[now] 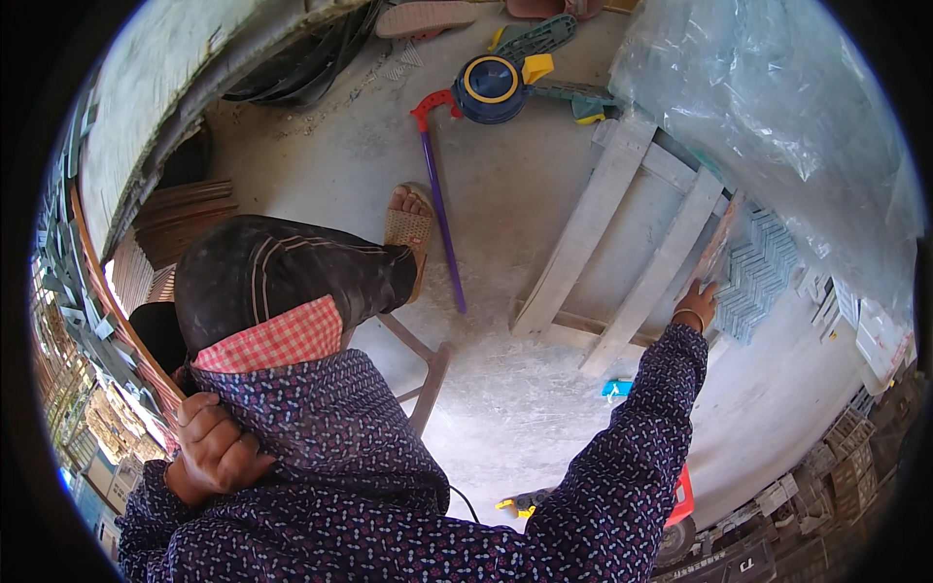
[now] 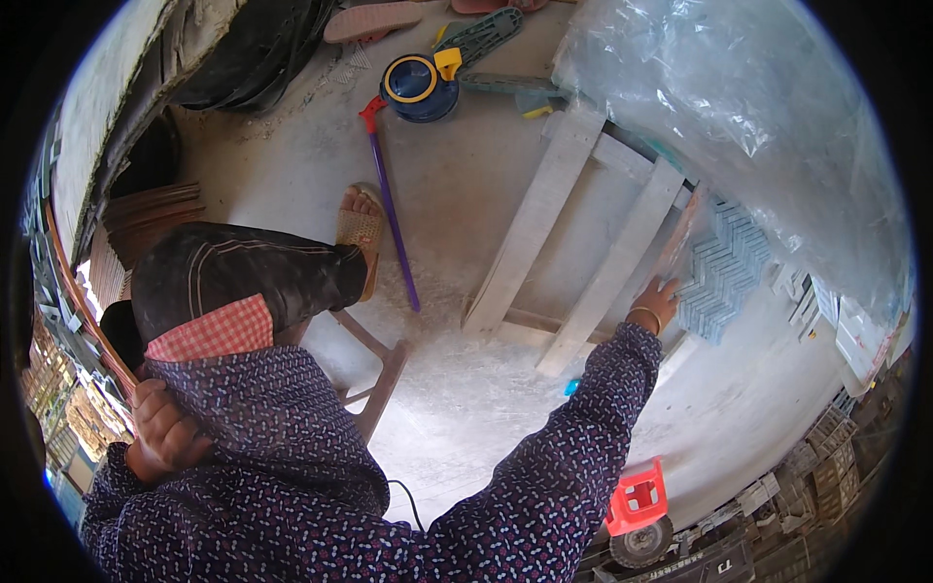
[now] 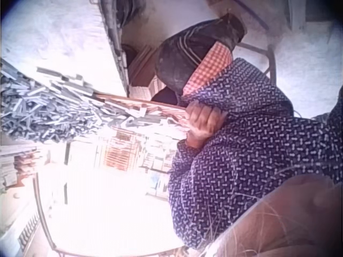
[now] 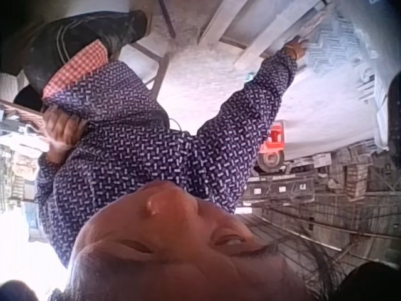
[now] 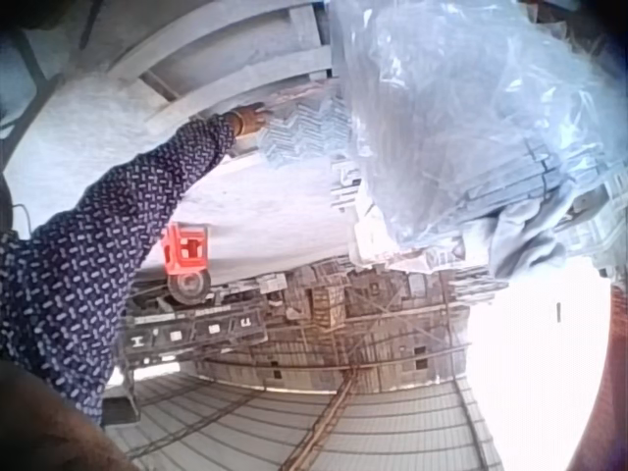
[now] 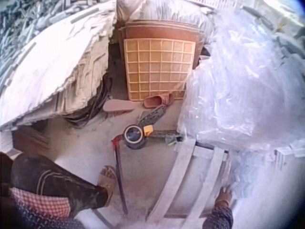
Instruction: The person arranges small rectangular tiles on a larger orange tile in a herringbone pattern. The person picks up tiles from a pile and places them one by one onto the orange tile, forming a decorative pattern.
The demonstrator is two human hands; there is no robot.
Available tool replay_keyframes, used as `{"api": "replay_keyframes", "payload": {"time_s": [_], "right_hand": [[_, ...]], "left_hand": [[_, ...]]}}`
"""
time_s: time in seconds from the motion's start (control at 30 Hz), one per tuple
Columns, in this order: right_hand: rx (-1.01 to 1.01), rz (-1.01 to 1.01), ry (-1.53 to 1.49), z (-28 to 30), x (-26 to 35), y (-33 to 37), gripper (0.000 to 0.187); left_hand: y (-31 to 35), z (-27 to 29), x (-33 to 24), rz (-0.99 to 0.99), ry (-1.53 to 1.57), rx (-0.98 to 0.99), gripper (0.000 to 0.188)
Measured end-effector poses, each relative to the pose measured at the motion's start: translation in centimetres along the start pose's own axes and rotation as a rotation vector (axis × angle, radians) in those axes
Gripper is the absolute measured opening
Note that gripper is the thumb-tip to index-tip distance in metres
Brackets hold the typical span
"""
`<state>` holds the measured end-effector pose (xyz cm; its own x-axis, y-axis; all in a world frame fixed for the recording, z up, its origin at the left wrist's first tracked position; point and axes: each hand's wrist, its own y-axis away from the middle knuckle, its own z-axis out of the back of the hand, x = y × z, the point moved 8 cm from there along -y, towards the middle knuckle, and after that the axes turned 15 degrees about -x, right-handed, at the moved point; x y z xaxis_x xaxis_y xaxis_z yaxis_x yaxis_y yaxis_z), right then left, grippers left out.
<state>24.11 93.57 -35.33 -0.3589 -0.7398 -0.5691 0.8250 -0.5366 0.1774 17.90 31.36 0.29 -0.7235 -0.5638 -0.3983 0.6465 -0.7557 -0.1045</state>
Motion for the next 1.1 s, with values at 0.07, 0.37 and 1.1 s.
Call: {"api": "replay_keyframes", "payload": {"time_s": [0.07, 0.37, 1.1], "right_hand": [[0.019, -0.012, -0.003, -0.1, -0.1, 0.0, 0.042], [0.035, 0.028, -0.179, 0.0, -0.6, 0.7, 0.055], [0.185, 0.055, -0.292, 0.7, -3.0, -0.9, 0.059]], "left_hand": [[-0.1, 0.0, 0.0, -0.002, -0.003, -0.002, 0.027], [-0.1, 0.0, 0.0, -0.017, -0.013, -0.010, 0.026], [0.0, 0.5, -0.2, -0.009, 0.006, -0.045, 0.026]]}}
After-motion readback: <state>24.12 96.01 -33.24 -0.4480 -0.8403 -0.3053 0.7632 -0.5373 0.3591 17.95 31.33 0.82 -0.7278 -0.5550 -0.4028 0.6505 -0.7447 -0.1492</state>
